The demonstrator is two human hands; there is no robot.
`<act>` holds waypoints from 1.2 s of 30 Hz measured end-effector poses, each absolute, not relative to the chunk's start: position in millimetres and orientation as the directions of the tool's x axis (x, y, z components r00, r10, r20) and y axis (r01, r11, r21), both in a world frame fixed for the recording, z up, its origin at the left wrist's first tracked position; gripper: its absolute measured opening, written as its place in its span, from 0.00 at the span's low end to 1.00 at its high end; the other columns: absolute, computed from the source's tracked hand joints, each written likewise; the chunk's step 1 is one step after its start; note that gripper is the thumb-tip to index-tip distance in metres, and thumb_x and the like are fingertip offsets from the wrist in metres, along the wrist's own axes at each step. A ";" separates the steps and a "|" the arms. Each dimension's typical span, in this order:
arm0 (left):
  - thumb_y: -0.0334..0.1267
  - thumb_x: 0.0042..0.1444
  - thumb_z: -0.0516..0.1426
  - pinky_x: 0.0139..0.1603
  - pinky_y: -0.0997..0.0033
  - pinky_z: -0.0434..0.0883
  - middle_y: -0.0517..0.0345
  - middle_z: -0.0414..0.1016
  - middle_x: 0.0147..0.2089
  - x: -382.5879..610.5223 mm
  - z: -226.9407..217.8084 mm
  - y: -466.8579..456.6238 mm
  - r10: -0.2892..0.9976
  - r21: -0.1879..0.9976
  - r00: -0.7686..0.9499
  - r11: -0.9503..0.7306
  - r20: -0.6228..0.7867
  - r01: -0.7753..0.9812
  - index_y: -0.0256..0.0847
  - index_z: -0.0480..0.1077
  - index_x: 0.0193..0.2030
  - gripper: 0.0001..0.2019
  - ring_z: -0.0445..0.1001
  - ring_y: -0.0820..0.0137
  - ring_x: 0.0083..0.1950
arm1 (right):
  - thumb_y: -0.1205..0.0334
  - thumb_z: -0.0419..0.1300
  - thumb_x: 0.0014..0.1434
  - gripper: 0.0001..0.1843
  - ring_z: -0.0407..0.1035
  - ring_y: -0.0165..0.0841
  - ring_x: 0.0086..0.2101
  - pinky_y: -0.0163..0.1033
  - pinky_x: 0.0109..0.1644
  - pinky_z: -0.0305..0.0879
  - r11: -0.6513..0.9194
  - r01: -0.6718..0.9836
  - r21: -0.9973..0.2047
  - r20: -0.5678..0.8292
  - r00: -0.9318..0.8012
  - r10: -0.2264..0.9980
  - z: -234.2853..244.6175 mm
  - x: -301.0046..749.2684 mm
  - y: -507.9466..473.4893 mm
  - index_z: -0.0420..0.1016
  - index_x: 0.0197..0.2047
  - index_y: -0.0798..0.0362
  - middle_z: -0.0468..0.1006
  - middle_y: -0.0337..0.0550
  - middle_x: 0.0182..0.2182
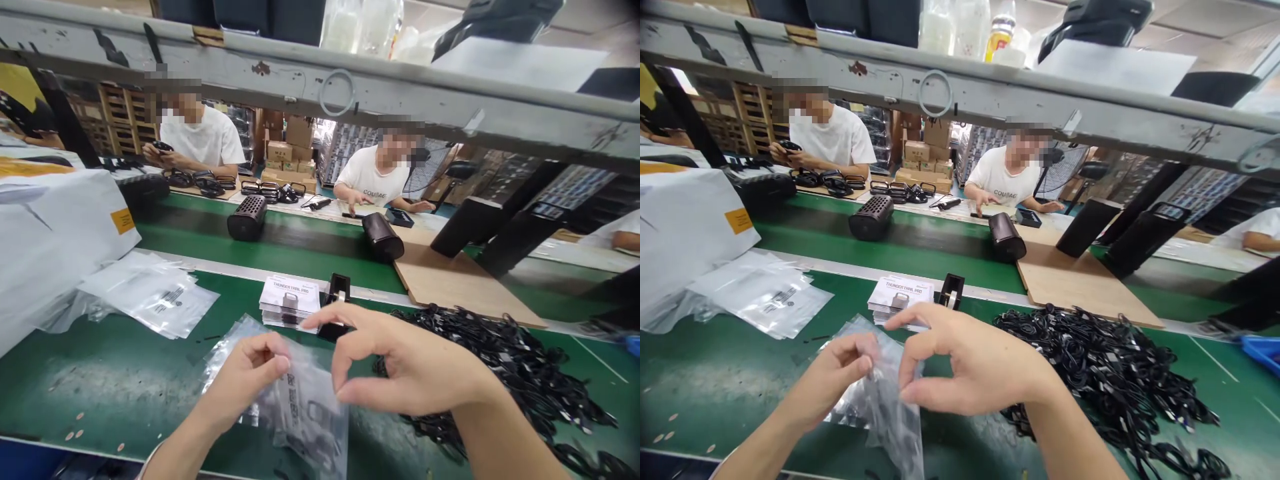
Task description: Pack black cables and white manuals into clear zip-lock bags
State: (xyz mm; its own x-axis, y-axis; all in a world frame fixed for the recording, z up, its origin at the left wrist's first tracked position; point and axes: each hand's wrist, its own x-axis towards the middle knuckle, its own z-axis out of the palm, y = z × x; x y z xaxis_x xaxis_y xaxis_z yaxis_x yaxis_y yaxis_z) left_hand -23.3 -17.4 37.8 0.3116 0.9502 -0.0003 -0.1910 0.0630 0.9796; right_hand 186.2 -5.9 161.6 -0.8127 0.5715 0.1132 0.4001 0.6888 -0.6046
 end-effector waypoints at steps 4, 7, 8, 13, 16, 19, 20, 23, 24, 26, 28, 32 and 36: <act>0.42 0.54 0.55 0.31 0.77 0.61 0.62 0.66 0.26 -22.4 56.1 -30.4 0.958 0.983 0.250 -0.167 0.143 0.075 0.41 0.71 0.25 0.10 0.64 0.73 0.29 | 0.72 0.61 0.49 0.06 0.65 0.35 0.49 0.33 0.48 0.64 0.668 0.428 -0.609 0.100 -0.794 0.600 155.3 200.3 -18.5 0.76 0.29 0.51 0.70 0.43 0.47; 0.39 0.54 0.55 0.34 0.76 0.64 0.60 0.70 0.30 -20.6 68.5 -37.9 0.952 0.942 0.176 -0.283 0.252 0.178 0.43 0.73 0.27 0.08 0.68 0.71 0.33 | 0.71 0.59 0.50 0.06 0.65 0.35 0.49 0.34 0.48 0.63 0.628 0.441 -0.641 0.150 -0.731 0.666 149.4 208.3 -22.8 0.75 0.28 0.50 0.70 0.42 0.47; 0.39 0.54 0.55 0.33 0.77 0.64 0.60 0.70 0.29 -19.6 70.2 -38.3 0.957 0.941 0.125 -0.281 0.260 0.190 0.44 0.72 0.26 0.08 0.68 0.71 0.33 | 0.71 0.58 0.52 0.07 0.64 0.35 0.49 0.36 0.50 0.63 0.600 0.447 -0.663 0.182 -0.682 0.709 146.0 209.9 -23.3 0.74 0.29 0.50 0.71 0.42 0.47; 0.43 0.52 0.56 0.30 0.78 0.65 0.61 0.71 0.28 -12.7 63.9 -28.3 0.963 0.957 -0.120 -0.215 0.241 0.193 0.44 0.72 0.26 0.08 0.68 0.71 0.32 | 0.61 0.65 0.47 0.31 0.62 0.38 0.50 0.43 0.54 0.58 0.337 0.240 -0.910 0.237 -0.364 0.901 106.1 203.4 -25.0 0.60 0.54 0.45 0.66 0.43 0.52; 0.44 0.50 0.57 0.30 0.78 0.66 0.61 0.73 0.28 -9.3 59.6 -21.4 0.975 0.963 -0.122 -0.154 0.184 0.221 0.43 0.73 0.26 0.09 0.68 0.71 0.31 | 0.61 0.68 0.44 0.33 0.66 0.36 0.44 0.42 0.50 0.60 0.147 0.148 -0.978 0.106 -0.258 0.960 73.1 189.8 -23.1 0.61 0.52 0.48 0.72 0.42 0.44; 0.45 0.50 0.57 0.31 0.78 0.66 0.60 0.74 0.28 -8.9 55.4 -17.1 0.987 0.962 -0.093 -0.102 0.129 0.252 0.42 0.74 0.24 0.11 0.70 0.70 0.33 | 0.60 0.60 0.52 0.06 0.67 0.31 0.31 0.37 0.39 0.63 0.059 0.108 -0.992 0.042 -0.148 0.988 52.3 178.9 -17.5 0.71 0.34 0.53 0.73 0.38 0.28; 0.46 0.50 0.57 0.32 0.78 0.67 0.60 0.74 0.28 -9.4 53.0 -15.9 0.988 0.966 -0.101 -0.086 0.114 0.242 0.42 0.74 0.25 0.11 0.70 0.70 0.33 | 0.60 0.59 0.53 0.06 0.66 0.31 0.30 0.36 0.36 0.62 0.056 0.099 -0.994 0.042 -0.132 0.990 49.0 176.8 -15.4 0.72 0.30 0.54 0.73 0.39 0.26; 0.48 0.50 0.57 0.34 0.78 0.68 0.60 0.75 0.30 -12.4 43.2 -12.1 0.987 0.991 -0.151 -0.029 0.049 0.131 0.42 0.74 0.28 0.12 0.70 0.70 0.34 | 0.62 0.62 0.50 0.09 0.67 0.32 0.33 0.35 0.37 0.63 0.072 0.064 -0.995 0.064 -0.125 0.990 45.8 173.1 -10.5 0.73 0.37 0.53 0.75 0.40 0.32; 0.49 0.50 0.57 0.34 0.77 0.68 0.60 0.75 0.30 -13.5 40.0 -10.7 0.986 0.996 -0.162 -0.013 0.027 0.087 0.42 0.73 0.29 0.12 0.70 0.70 0.34 | 0.63 0.62 0.49 0.10 0.67 0.32 0.33 0.35 0.37 0.63 0.075 0.060 -0.995 0.067 -0.135 0.989 45.7 172.1 -9.5 0.74 0.38 0.53 0.75 0.40 0.32; 0.49 0.50 0.57 0.33 0.76 0.69 0.59 0.75 0.30 -15.9 35.7 -7.9 0.987 0.999 -0.158 0.009 -0.002 0.044 0.42 0.73 0.31 0.12 0.71 0.70 0.34 | 0.65 0.62 0.50 0.06 0.67 0.31 0.32 0.34 0.36 0.63 0.094 0.080 -0.992 0.081 -0.155 0.985 45.9 170.0 -7.9 0.75 0.34 0.53 0.75 0.39 0.30; 0.47 0.47 0.60 0.33 0.75 0.69 0.58 0.75 0.30 -18.9 34.6 -5.1 0.994 0.995 -0.113 0.016 -0.005 0.097 0.42 0.73 0.32 0.11 0.72 0.69 0.33 | 0.66 0.60 0.52 0.03 0.67 0.30 0.30 0.34 0.35 0.63 0.142 0.122 -0.982 0.125 -0.143 0.982 46.2 168.1 -6.4 0.75 0.28 0.54 0.75 0.39 0.27; 0.44 0.44 0.61 0.31 0.73 0.69 0.56 0.76 0.31 -28.4 38.9 -0.3 1.000 0.969 -0.004 -0.001 0.002 0.247 0.42 0.75 0.29 0.08 0.72 0.67 0.32 | 0.71 0.57 0.53 0.08 0.68 0.30 0.32 0.34 0.37 0.63 0.284 0.186 -0.940 0.254 -0.169 0.952 46.3 167.8 -2.3 0.76 0.31 0.52 0.75 0.39 0.29; 0.42 0.49 0.58 0.40 0.69 0.70 0.53 0.77 0.37 -36.9 45.6 2.7 0.998 0.988 0.058 0.019 -0.029 0.155 0.43 0.75 0.32 0.08 0.73 0.62 0.41 | 0.78 0.51 0.51 0.18 0.70 0.31 0.35 0.36 0.40 0.65 0.397 0.202 -0.896 0.349 -0.233 0.907 41.3 171.3 2.5 0.78 0.33 0.50 0.77 0.40 0.32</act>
